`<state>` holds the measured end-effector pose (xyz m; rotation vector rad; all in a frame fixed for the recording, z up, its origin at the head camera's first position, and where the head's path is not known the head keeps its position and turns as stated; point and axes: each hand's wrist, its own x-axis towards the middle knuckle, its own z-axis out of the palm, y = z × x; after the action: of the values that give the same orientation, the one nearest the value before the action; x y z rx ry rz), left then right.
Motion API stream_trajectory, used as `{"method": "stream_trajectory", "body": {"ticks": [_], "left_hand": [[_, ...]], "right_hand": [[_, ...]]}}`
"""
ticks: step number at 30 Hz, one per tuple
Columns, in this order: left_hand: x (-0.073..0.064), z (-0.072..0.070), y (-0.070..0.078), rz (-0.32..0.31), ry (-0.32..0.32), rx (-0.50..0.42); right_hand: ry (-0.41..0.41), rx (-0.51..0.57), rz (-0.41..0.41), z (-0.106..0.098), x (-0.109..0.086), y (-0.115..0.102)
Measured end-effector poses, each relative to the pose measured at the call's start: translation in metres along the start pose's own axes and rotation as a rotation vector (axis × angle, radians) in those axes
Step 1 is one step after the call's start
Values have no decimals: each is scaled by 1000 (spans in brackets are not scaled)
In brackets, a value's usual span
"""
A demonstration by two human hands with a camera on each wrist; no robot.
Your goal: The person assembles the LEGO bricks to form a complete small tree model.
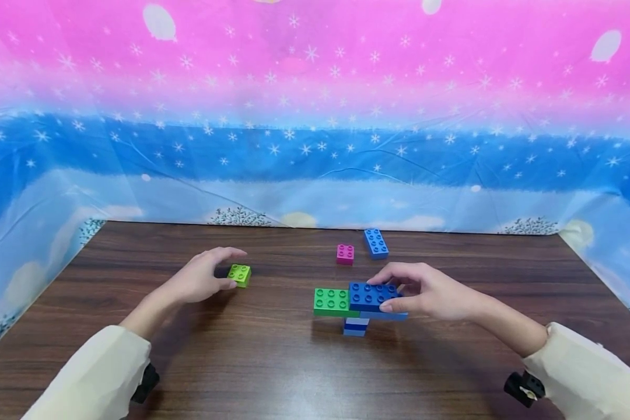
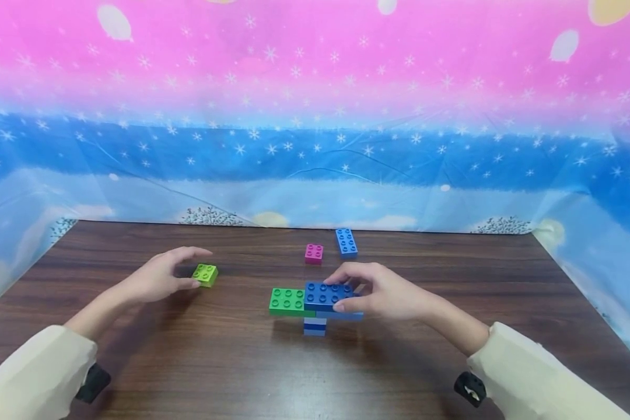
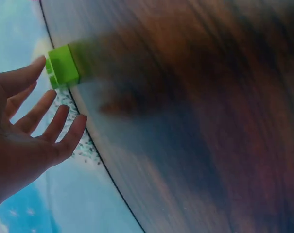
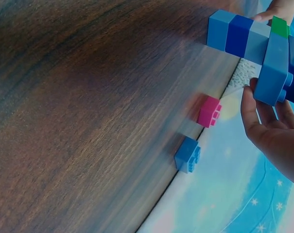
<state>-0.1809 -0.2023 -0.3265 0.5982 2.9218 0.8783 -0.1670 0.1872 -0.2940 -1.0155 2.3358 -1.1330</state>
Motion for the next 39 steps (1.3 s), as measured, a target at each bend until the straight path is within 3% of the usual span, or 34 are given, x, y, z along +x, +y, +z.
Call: {"method": "stream_trajectory", "body": {"ticks": [7,21,30,39], "left_hand": [[4,4,-6,-23,-29,19],[6,8,2,-52,-29,19],[4,7,33,24,21,-69],[2,12,77,166,33,-179]], "right_hand": [[2,3,5,0,0,0],[6,7,7,1,-1,0],[9,10,-1,1,-1,0],[9,7,-6,1,-1,1]]}}
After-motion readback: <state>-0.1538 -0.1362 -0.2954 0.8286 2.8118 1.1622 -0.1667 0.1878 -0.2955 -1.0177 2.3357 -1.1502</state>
